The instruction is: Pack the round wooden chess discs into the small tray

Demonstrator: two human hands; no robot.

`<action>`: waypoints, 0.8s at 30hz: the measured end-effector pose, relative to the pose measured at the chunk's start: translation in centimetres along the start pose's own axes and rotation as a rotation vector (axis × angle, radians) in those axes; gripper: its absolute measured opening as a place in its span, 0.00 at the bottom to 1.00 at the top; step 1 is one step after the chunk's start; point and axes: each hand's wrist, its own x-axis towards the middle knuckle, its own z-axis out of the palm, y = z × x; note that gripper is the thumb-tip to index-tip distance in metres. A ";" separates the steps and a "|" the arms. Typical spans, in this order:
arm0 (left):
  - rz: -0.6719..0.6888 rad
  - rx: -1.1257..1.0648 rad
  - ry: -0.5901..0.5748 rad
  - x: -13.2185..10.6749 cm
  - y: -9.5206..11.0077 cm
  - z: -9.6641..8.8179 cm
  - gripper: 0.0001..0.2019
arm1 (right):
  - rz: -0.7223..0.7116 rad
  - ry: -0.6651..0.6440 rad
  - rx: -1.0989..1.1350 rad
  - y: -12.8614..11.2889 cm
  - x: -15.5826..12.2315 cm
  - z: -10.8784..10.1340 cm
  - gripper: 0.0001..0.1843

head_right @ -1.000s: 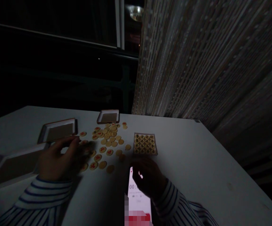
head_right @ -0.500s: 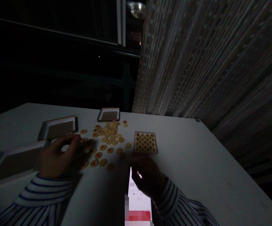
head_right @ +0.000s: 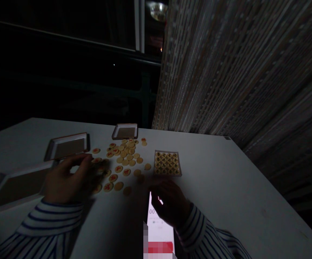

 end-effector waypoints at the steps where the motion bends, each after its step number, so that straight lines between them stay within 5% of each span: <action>1: -0.005 0.002 -0.008 0.0 0.2 -0.1 0.10 | 0.001 0.001 -0.006 0.0 0.0 0.0 0.11; 24: -0.010 -0.014 0.001 0.0 -0.5 0.0 0.11 | 0.005 -0.012 -0.001 0.0 0.0 0.1 0.12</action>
